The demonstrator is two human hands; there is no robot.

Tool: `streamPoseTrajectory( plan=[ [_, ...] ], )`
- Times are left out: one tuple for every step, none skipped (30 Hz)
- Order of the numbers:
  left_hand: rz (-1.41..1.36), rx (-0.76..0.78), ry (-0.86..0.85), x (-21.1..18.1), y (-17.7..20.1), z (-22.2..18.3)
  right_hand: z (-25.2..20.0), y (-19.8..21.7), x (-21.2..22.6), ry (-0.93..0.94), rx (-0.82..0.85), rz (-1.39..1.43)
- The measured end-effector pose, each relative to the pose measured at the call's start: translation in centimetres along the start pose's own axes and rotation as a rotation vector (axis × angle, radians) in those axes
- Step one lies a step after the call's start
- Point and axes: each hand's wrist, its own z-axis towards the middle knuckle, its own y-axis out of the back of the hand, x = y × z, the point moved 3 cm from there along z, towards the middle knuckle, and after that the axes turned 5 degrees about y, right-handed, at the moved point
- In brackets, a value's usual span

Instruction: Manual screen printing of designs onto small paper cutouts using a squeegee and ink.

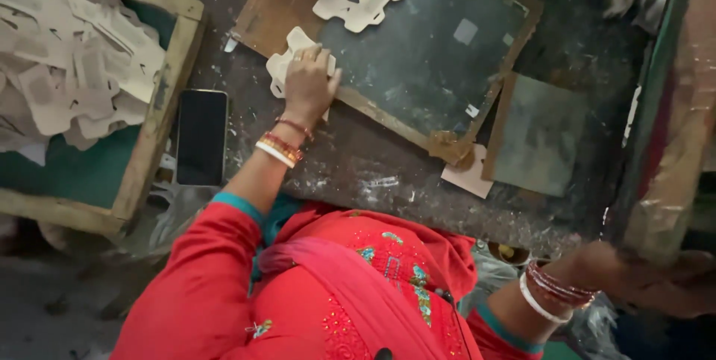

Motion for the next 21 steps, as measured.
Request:
streamPoseTrajectory(
  plan=[
    [-0.016,-0.157,-0.09,1.8,-1.6,-0.9,-1.9,0.0,-2.0,0.005,-0.055,-0.011],
    [-0.016,-0.159,-0.089,2.2,-2.0,-1.1,-3.1,-0.1,-3.7,0.005,-0.057,-0.01],
    [-0.076,-0.184,-0.102,2.6,-2.3,-1.4,-4.5,-0.1,-5.6,-0.089,-0.117,0.095],
    [-0.137,-0.204,-0.109,2.9,-2.5,-2.1,-5.7,0.1,-7.7,-0.182,-0.168,0.201],
    [-0.137,-0.201,-0.102,1.1,-0.6,-2.8,-4.7,0.0,-6.5,-0.181,-0.162,0.204],
    [-0.105,-0.095,-0.154,-1.1,0.7,-2.8,-3.7,0.1,-5.3,-0.186,-0.189,0.198],
    [-0.073,0.01,-0.207,-3.3,2.0,-2.9,-2.8,0.0,-4.2,-0.191,-0.218,0.194],
    [-0.082,0.018,-0.212,-4.5,0.0,-3.8,-3.0,0.5,-4.3,-0.186,-0.214,0.181],
    [-0.132,0.108,-0.377,-6.2,-2.3,-5.0,-3.2,0.8,-4.4,-0.107,-0.171,0.097],
    [-0.183,0.199,-0.548,-7.9,-4.5,-6.3,-3.6,1.4,-4.3,-0.031,-0.126,0.007],
    [-0.194,0.21,-0.559,-9.3,-5.2,-6.1,-4.1,1.5,-4.8,-0.029,-0.123,-0.012],
    [-0.29,0.141,-0.63,-11.0,-5.5,-5.7,-4.6,1.6,-5.1,0.044,-0.077,-0.105],
    [-0.389,0.071,-0.697,-12.6,-5.8,-5.5,-5.1,1.6,-5.3,0.115,-0.029,-0.197],
    [-0.399,0.08,-0.709,-13.6,-6.7,-4.7,-5.1,1.8,-5.4,0.115,-0.028,-0.215],
    [-0.432,0.148,-0.688,-14.6,-7.7,-3.9,-5.1,1.9,-5.2,0.163,0.007,-0.279],
    [-0.46,0.213,-0.664,-15.4,-8.7,-3.1,-5.2,1.7,-5.0,0.21,0.04,-0.34],
    [-0.467,0.219,-0.675,-16.5,-8.4,-2.7,-4.4,2.0,-4.0,0.21,0.039,-0.354],
    [-0.487,0.299,-0.654,-17.5,-8.3,-2.1,-3.6,1.8,-2.8,0.285,0.071,-0.405],
    [-0.506,0.379,-0.632,-18.5,-8.1,-1.5,-2.8,1.7,-1.6,0.361,0.104,-0.455],
    [-0.509,0.385,-0.638,-18.5,-8.6,-1.5,-2.8,1.8,-1.6,0.359,0.107,-0.464],
    [-0.435,0.417,-0.639,-18.5,-9.2,-1.5,-2.8,1.8,-1.6,0.38,0.094,-0.525]
  ],
)
